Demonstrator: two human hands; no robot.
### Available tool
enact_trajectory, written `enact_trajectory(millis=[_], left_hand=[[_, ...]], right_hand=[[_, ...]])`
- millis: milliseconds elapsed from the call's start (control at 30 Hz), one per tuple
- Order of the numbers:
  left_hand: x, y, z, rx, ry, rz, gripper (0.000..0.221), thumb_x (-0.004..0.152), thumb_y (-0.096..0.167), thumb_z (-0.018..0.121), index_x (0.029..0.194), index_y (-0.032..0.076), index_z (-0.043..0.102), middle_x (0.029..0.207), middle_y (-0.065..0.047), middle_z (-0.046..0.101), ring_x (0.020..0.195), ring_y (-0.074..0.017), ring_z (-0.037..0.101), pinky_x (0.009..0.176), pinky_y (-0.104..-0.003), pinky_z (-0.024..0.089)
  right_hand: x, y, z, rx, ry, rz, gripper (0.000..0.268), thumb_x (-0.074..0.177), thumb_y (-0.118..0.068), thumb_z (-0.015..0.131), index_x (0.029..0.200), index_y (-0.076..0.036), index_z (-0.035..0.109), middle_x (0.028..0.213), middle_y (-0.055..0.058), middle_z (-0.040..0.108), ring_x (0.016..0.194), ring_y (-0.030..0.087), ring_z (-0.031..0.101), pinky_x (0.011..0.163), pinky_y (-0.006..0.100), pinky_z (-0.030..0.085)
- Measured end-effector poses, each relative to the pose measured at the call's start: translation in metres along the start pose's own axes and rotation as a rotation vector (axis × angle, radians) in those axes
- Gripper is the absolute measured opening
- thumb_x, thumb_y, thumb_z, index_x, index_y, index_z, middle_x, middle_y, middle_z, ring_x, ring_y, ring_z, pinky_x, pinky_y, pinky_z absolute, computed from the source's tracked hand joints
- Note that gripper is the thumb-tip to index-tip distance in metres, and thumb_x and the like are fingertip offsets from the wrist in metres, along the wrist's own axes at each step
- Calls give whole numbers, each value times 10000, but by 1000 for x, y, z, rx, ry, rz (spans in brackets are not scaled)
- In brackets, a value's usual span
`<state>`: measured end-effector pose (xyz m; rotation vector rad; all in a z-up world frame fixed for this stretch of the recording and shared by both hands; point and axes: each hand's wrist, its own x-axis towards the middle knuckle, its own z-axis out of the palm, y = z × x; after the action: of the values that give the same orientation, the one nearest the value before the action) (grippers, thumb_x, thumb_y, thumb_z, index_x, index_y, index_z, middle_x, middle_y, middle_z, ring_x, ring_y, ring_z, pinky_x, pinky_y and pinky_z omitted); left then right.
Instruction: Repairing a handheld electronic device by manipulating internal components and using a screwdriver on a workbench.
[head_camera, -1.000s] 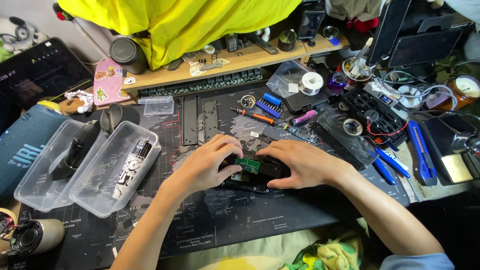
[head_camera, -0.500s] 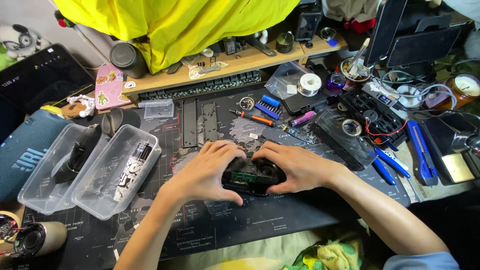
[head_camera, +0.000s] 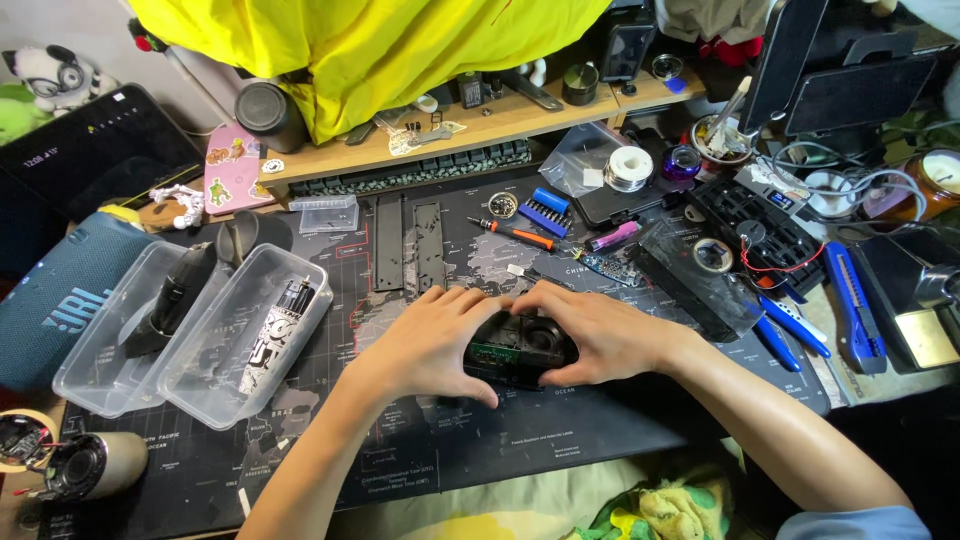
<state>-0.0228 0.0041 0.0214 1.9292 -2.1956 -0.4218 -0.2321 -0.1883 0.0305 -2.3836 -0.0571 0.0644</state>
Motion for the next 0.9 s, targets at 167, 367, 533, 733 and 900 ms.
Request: enact_trajectory(millis=[167, 367, 533, 733, 900], left_hand=[[8, -1, 13, 54, -31, -11, 1079, 681, 722, 931, 1467, 61, 601, 1316, -157, 717, 1264, -331, 682, 1064, -462, 494], [8, 1, 3, -31, -50, -29, 937, 723, 573, 923, 1409, 3, 636, 1240, -184, 764, 1200, -357, 731, 1024, -474, 532], [2, -2, -19, -354, -29, -197, 880, 656, 369, 956, 1402, 17, 650, 1220, -225, 793, 1129, -461, 767, 988, -559, 576], [3, -30, 27, -1097, 440, -62, 1006, 531, 152, 1152, 1409, 64, 670, 1112, -108, 775, 1065, -215, 724, 1023, -396, 565], [25, 24, 42, -1688, 682, -348, 768, 733, 397, 1006, 1357, 84, 685, 1149, -163, 751, 1046, -302, 738, 932, -495, 644]], right_hand=[[-1, 10, 6, 26, -4, -13, 851, 774, -381, 970, 1430, -152, 478, 1297, 131, 625, 1035, 563, 712, 740, 672, 608], [-4, 11, 4, 111, 7, -29, 940, 742, -510, 990, 1449, -159, 479, 1330, 125, 626, 975, 483, 727, 751, 599, 620], [-7, 23, 0, 234, 130, -44, 1050, 711, -490, 1025, 1526, -127, 471, 1302, 145, 634, 957, 370, 722, 774, 519, 615], [0, 40, 15, 388, 480, -181, 1203, 738, -362, 1031, 1669, -77, 325, 1385, 181, 607, 1008, 287, 685, 789, 352, 575], [13, 31, 44, 555, 438, -79, 1175, 788, -309, 1017, 1711, -47, 340, 1380, 245, 660, 942, 280, 731, 738, 357, 657]])
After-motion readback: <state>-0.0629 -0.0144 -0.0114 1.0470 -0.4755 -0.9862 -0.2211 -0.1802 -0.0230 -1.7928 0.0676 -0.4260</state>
